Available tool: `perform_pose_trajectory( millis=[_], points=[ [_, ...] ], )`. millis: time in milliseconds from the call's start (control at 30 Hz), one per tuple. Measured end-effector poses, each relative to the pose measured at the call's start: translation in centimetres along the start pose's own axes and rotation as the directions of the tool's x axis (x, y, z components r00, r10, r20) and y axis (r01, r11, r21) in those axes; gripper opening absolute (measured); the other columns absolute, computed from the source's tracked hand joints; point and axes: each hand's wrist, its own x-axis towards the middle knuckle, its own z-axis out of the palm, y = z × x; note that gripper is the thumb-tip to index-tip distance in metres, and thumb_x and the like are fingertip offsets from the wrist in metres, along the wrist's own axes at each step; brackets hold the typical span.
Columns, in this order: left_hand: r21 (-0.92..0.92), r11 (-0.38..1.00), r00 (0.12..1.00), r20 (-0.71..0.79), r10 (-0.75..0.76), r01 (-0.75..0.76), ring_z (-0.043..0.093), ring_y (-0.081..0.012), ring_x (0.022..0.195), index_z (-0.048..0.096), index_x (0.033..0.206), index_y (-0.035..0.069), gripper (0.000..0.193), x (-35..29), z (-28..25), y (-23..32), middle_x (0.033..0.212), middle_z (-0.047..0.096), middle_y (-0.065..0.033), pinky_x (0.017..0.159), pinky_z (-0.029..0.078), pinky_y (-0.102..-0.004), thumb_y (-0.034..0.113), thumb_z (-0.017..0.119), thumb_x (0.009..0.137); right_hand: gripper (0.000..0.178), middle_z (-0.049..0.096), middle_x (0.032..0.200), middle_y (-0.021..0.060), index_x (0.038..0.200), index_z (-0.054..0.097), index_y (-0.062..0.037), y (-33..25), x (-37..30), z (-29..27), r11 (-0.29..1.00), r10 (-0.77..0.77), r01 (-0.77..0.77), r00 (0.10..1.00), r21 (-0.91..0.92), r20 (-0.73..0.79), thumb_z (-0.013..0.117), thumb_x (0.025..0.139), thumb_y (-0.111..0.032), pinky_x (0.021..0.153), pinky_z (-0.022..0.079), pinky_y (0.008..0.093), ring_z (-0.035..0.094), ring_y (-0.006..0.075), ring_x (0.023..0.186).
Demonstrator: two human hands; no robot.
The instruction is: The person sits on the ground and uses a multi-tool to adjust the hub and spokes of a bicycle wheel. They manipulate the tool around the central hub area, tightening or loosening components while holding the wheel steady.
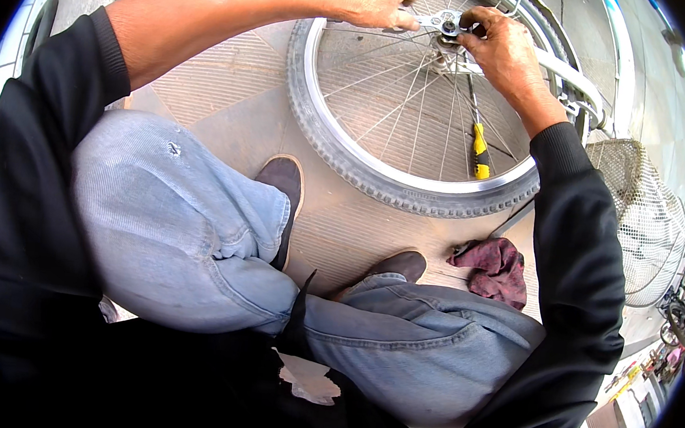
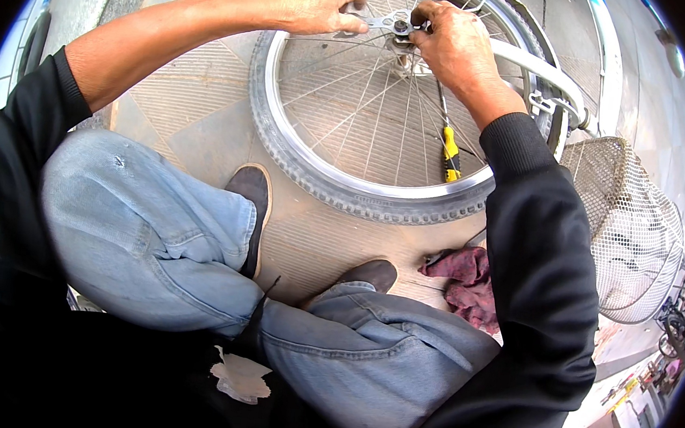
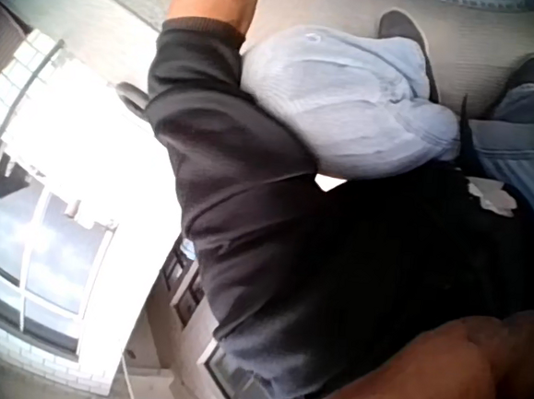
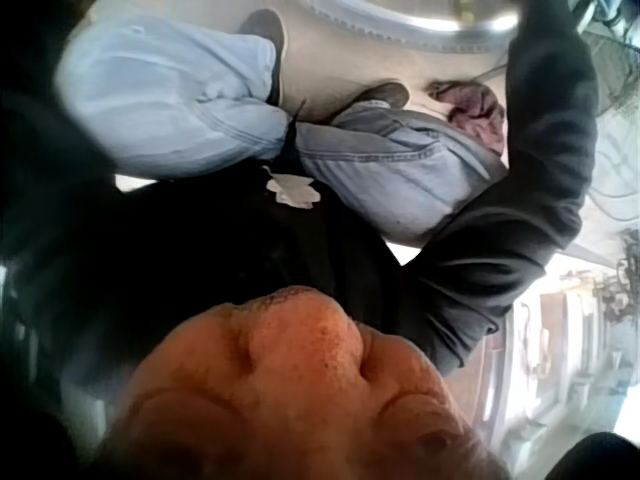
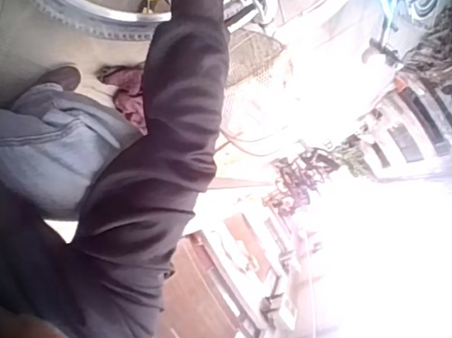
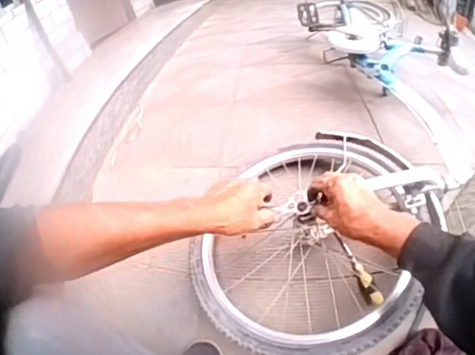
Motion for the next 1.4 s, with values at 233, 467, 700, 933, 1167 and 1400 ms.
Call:
perform_pose_trajectory(
  millis=[233, 467, 700, 933, 1167, 1400],
  points=[
    [-0.148, 0.987, 0.98, 0.179, 0.087, -0.06, 0.064, -0.0322, 0.1, 0.063, 0.118, -0.002, 0.052, 0.5, 0.3, 0.9, 0.104, 0.064, -0.0191, 0.09, 0.049, -0.0425, 0.039, 0.069, 0.086, 0.028, 0.068, 0.109, 0.0143, 0.112, 0.07, -0.0069, 0.7, -0.1, 0.4, 1.0, 0.011, -0.011, 1.0, 0.001, -0.025, 0.071, 0.086, -0.018, 0.089, 0.053, 0.0393, 0.069, 0.0302, 0.094],
    [-0.343, 0.938, 0.996, 0.037, 0.078, -0.061, 0.067, -0.0378, 0.082, 0.069, 0.093, -0.003, 0.042, -0.4, 1.7, 1.4, 0.084, 0.067, -0.0239, 0.077, 0.052, -0.0458, 0.037, 0.071, 0.081, 0.031, 0.068, 0.11, 0.0168, 0.113, 0.07, -0.0057, 0.5, -0.3, -0.3, 0.996, 0.074, -0.071, 0.996, 0.046, -0.058, 0.072, 0.086, -0.021, 0.087, 0.054, 0.0388, 0.07, 0.0295, 0.09],
    [-0.375, 0.92, 0.993, 0.082, -0.087, 0.112, 0.066, -0.0258, 0.068, 0.065, 0.097, -0.006, 0.045, -1.4, 2.1, 3.9, 0.076, 0.066, -0.0162, 0.064, 0.054, -0.0386, 0.037, 0.072, 0.084, 0.03, 0.071, 0.102, 0.0183, 0.11, 0.071, -0.0032, 0.8, -0.4, -0.2, 0.998, 0.058, -0.058, 0.995, 0.01, -0.084, 0.07, 0.087, -0.022, 0.086, 0.055, 0.0381, 0.072, 0.0294, 0.088],
    [-0.446, 0.852, 0.951, 0.257, -0.17, 0.273, 0.066, -0.017, 0.056, 0.063, 0.09, -0.005, 0.045, -1.2, 0.1, 4.8, 0.072, 0.066, -0.0131, 0.05, 0.057, -0.0313, 0.038, 0.073, 0.085, 0.028, 0.073, 0.095, 0.0182, 0.109, 0.072, -0.0035, 1.0, -0.5, 0.0, 0.999, 0.046, -0.045, 0.996, 0.02, -0.082, 0.067, 0.089, -0.023, 0.086, 0.055, 0.0375, 0.072, 0.0295, 0.086],
    [-0.522, 0.748, 0.903, 0.346, -0.254, 0.41, 0.067, -0.018, 0.055, 0.063, 0.087, -0.007, 0.048, -1.2, -0.1, 6.6, 0.071, 0.066, -0.0135, 0.047, 0.057, -0.0299, 0.04, 0.073, 0.085, 0.027, 0.073, 0.095, 0.0168, 0.108, 0.072, -0.0047, 1.1, -0.3, 0.2, 0.998, 0.043, -0.045, 0.997, -0.035, -0.059, 0.066, 0.09, -0.025, 0.085, 0.056, 0.038, 0.072, 0.0283, 0.085],
    [-0.565, 0.739, 0.929, 0.261, -0.262, 0.367, 0.068, -0.0199, 0.056, 0.061, 0.092, -0.006, 0.045, -1.6, 0.7, 6.6, 0.072, 0.067, -0.0139, 0.049, 0.057, -0.0314, 0.036, 0.072, 0.085, 0.026, 0.074, 0.094, 0.0161, 0.108, 0.073, -0.0055, 1.0, -0.3, 0.2, 0.995, 0.066, -0.067, 0.998, -0.068, -0.022, 0.067, 0.091, -0.025, 0.085, 0.056, 0.0377, 0.072, 0.0273, 0.084]
  ],
)
